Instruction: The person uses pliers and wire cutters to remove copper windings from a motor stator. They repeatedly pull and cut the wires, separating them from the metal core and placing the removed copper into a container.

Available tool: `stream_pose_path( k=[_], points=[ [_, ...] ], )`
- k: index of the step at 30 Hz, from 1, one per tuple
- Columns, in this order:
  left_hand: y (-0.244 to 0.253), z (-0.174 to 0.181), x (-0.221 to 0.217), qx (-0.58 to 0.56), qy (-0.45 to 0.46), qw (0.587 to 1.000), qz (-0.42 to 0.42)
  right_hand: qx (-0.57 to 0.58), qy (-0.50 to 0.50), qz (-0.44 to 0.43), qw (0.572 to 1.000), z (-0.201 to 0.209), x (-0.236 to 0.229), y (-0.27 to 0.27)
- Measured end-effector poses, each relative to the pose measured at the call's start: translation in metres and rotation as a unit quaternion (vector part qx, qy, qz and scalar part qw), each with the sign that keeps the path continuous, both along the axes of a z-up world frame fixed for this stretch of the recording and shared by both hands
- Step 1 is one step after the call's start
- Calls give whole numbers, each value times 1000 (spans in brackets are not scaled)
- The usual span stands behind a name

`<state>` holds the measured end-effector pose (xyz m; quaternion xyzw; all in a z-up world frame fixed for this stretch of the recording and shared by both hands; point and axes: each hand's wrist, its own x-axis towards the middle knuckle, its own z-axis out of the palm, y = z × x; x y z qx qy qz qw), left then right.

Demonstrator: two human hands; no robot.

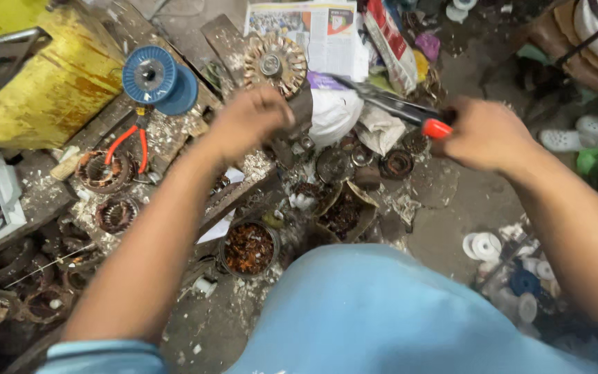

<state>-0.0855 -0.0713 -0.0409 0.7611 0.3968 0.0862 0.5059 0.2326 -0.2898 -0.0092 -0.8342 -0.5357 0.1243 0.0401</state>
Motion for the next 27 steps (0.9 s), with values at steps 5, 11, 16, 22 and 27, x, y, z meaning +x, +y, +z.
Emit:
stream_pose_path(
  k=[5, 11, 16, 22, 27],
  points=[
    [-78, -120, 17, -64, 11, 989, -131, -61, 114, -120, 984, -70, 29, -76],
    [-120, -240, 70, -29, 66, 983, -167, -56, 202, -258, 943, -106, 19, -144],
    [-118, -353, 89, 53, 144, 956, -250, -49, 197, -269, 942, -98, 13, -176],
    [-107, -405, 106, 44, 125, 975, -176, -56, 226, -346, 909, -85, 12, -205],
    [-109, -345, 96, 34, 224, 953, -202, 34, 342, -309, 887, -105, 9, -219]
  ],
)
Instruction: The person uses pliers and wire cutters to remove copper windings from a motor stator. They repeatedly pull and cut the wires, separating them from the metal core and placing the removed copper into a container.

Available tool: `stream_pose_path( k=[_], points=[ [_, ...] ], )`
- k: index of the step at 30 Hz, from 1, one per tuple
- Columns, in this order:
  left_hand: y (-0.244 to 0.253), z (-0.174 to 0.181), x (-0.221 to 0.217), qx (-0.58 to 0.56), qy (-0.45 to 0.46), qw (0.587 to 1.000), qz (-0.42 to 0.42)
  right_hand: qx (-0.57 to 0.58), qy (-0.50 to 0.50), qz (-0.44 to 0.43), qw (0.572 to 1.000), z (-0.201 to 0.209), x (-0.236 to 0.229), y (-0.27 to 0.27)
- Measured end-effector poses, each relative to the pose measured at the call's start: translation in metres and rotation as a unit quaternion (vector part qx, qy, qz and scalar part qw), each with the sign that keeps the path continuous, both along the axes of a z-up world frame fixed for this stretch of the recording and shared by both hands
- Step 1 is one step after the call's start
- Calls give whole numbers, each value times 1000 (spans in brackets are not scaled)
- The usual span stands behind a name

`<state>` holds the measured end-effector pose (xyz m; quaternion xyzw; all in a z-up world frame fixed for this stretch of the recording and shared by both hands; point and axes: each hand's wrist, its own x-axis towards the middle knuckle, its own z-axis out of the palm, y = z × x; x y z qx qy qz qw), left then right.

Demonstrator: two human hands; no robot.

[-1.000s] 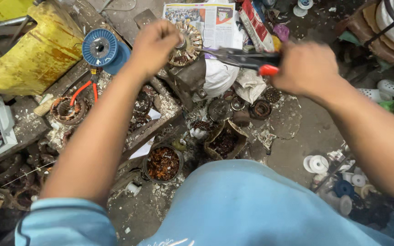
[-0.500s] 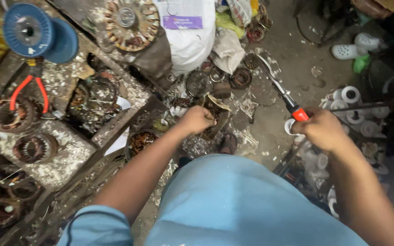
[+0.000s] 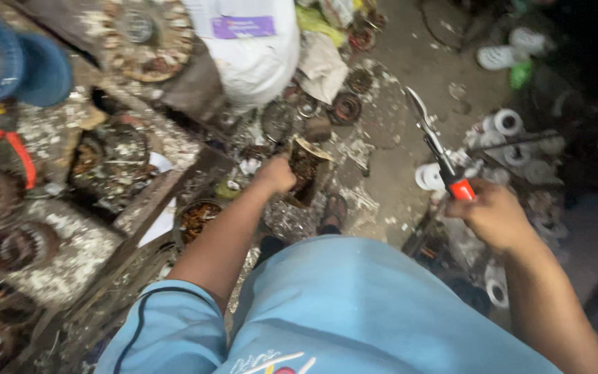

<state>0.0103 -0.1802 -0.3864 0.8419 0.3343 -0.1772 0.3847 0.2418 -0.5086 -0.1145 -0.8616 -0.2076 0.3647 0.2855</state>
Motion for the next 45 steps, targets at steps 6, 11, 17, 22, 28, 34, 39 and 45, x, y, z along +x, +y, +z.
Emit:
stream_pose_path(
  k=[6, 11, 17, 22, 28, 34, 39, 45],
  points=[
    [28, 150, -70, 109, -212, 971, -10, 30, 80, 136, 987, -18, -22, 51],
    [84, 273, -120, 371, -419, 825, 78, 112, 157, 215, 958, 2, -67, 112],
    [144, 361, -123, 431, -393, 809, -73, 68, -40, 206, 975, 50, -131, 160],
    [177, 377, -93, 374, -313, 857, -166, 43, -185, 214, 958, 67, -153, 166],
    [209, 381, -57, 326, -324, 841, -285, 87, -298, 247, 918, 65, -162, 161],
    [203, 388, -48, 309, -153, 929, -137, 70, -391, 249, 883, 68, -171, 167],
    [211, 391, -44, 261, -147, 947, -115, 32, -447, 230, 864, 81, -172, 181],
    [222, 379, -39, 284, -249, 872, -311, -1, -478, 250, 842, 101, -165, 194]
  ],
)
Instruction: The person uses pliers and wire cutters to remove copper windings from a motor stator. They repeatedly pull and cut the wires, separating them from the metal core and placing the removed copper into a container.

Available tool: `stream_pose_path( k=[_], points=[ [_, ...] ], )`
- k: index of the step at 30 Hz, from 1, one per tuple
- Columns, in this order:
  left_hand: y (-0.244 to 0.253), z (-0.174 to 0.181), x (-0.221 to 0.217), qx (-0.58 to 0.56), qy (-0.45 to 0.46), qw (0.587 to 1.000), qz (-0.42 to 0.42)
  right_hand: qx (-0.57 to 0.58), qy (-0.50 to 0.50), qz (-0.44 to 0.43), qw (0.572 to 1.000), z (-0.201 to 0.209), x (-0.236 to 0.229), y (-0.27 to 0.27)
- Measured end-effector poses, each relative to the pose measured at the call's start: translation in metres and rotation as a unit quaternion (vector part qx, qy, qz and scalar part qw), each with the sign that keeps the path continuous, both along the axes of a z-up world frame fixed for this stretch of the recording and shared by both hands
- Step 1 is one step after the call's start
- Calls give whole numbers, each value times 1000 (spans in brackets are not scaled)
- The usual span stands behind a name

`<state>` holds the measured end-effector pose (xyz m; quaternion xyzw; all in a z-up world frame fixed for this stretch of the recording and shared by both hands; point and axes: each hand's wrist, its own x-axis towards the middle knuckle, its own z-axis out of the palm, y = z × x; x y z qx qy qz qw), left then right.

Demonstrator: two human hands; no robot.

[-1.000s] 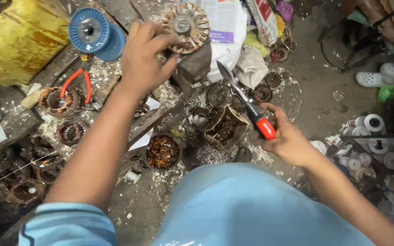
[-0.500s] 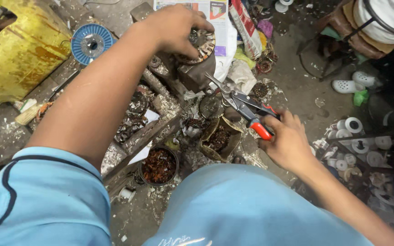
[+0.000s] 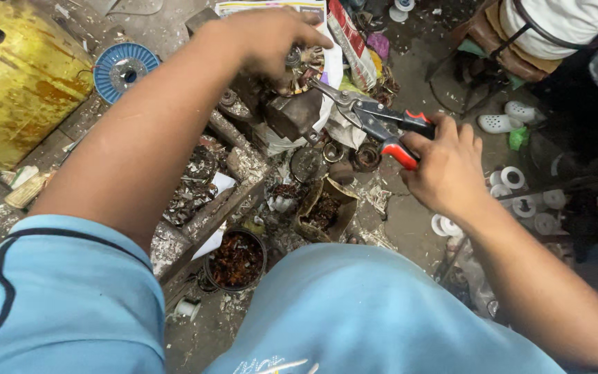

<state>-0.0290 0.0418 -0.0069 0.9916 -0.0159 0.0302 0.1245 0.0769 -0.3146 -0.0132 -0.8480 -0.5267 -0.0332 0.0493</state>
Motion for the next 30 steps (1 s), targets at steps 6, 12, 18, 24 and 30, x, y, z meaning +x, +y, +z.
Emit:
stream_pose_path(
  k=[6, 12, 18, 24, 30],
  points=[
    [-9, -4, 5, 17, 74, 996, 47, -22, -52, 55, 997, 23, 6, 15],
    [-15, -1, 0, 52, 33, 997, 37, 5, -231, 105, 967, 16, 3, 26],
    [-12, 7, 7, 76, 86, 993, -22, 11, -229, 118, 966, -4, 20, 29],
    [-8, 7, 14, 52, 45, 996, -56, 81, -215, 126, 965, -4, 29, 30],
    [-1, 3, 16, 67, 72, 994, -49, 55, -209, 58, 975, 0, 30, 40]
  ],
)
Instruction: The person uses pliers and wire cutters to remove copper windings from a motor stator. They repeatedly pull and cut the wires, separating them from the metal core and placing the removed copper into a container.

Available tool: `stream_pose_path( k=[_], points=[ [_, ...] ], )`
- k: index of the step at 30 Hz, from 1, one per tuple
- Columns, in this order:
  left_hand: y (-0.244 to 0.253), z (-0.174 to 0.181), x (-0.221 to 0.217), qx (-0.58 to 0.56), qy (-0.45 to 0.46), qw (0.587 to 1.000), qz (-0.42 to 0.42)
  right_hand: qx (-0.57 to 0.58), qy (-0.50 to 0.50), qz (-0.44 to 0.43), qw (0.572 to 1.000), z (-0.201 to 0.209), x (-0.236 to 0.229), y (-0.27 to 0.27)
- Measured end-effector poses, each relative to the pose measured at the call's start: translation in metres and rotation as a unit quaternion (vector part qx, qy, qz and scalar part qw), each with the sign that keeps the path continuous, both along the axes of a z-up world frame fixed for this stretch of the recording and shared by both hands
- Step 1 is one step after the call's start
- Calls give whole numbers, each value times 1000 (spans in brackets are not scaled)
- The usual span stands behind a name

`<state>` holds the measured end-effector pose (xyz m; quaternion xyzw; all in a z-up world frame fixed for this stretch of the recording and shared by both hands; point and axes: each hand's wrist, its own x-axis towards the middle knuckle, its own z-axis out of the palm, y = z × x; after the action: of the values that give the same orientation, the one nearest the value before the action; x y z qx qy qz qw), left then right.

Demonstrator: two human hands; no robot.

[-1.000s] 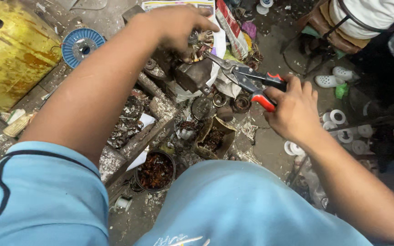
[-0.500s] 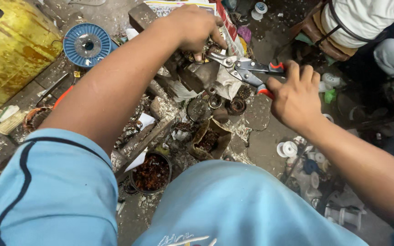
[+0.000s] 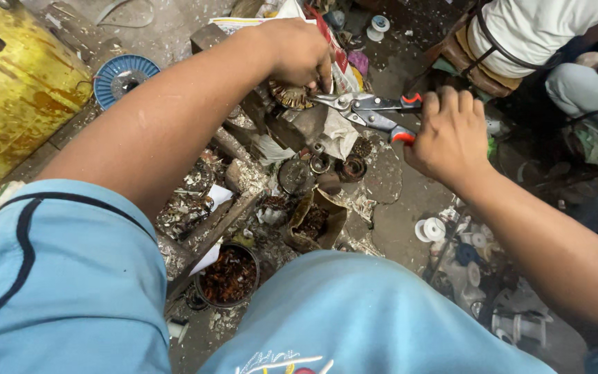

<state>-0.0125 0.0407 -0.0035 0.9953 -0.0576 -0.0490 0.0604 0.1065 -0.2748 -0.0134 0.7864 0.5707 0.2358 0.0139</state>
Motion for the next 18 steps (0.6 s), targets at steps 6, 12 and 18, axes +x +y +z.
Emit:
stream_pose_path(
  k=[6, 12, 18],
  points=[
    [3, -6, -4, -8, -36, 999, 3, -32, -2, -21, 999, -1, 19, 7],
    [12, -15, 1, -26, -74, 997, -27, -148, 2, -33, 988, 11, 36, 9],
    [21, -26, 17, -68, -45, 996, -40, -233, -12, -68, 970, 30, 46, 21]
  ],
)
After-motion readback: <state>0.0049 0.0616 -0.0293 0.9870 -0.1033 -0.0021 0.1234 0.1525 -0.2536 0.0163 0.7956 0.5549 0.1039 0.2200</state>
